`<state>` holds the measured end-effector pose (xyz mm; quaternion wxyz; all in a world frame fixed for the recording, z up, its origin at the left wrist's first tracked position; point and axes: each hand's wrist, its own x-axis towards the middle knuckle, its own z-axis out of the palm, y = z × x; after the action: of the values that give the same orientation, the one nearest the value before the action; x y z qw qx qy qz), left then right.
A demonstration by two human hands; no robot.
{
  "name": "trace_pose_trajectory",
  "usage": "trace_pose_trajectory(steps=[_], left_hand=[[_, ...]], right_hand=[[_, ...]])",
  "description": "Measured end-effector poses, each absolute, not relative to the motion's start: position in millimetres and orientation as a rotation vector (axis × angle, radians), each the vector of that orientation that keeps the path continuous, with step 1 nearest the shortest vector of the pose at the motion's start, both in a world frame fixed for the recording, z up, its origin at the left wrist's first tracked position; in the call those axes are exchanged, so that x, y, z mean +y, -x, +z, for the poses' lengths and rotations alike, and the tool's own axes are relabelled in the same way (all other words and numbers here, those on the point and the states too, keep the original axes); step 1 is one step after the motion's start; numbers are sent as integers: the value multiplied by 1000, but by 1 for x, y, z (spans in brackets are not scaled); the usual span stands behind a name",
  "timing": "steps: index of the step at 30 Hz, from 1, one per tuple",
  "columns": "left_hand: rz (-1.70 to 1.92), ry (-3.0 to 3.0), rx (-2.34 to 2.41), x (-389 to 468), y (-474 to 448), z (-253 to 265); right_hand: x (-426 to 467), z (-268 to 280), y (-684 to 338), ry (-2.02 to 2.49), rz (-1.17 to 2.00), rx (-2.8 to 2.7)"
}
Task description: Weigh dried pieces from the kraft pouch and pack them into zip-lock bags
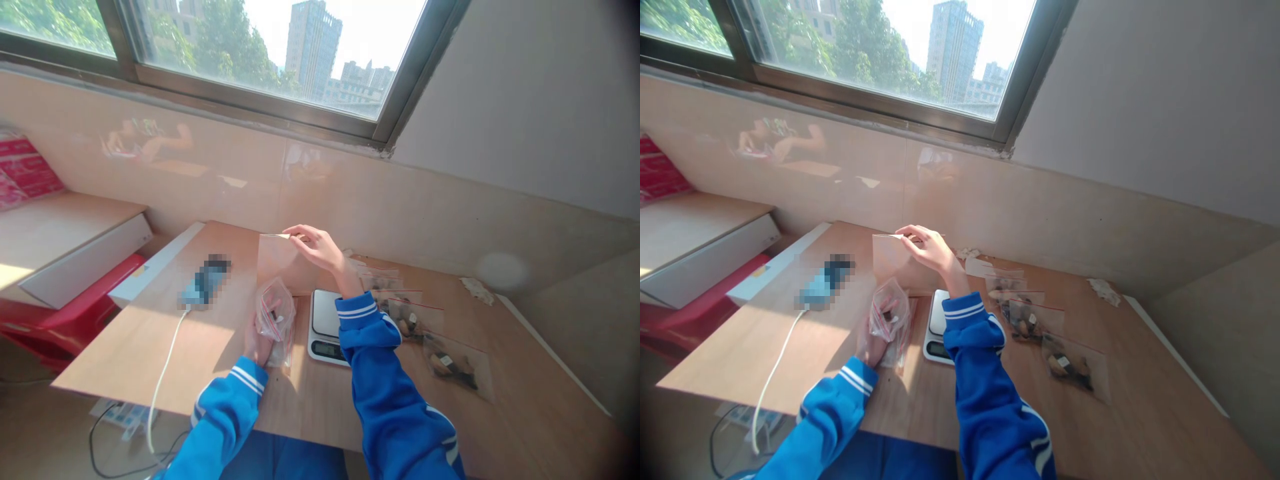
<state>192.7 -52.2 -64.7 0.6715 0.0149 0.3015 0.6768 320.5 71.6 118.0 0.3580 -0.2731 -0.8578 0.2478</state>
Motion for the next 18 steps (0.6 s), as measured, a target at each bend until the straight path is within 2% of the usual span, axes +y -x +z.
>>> trace_pose_trajectory(steps=[9, 18], left_hand=[[1538, -33, 656, -52, -192, -67], [1557, -53, 684, -53, -193, -61]], right_hand=[[58, 112, -320, 793, 661, -2162], [57, 105, -308, 884, 67, -2357]])
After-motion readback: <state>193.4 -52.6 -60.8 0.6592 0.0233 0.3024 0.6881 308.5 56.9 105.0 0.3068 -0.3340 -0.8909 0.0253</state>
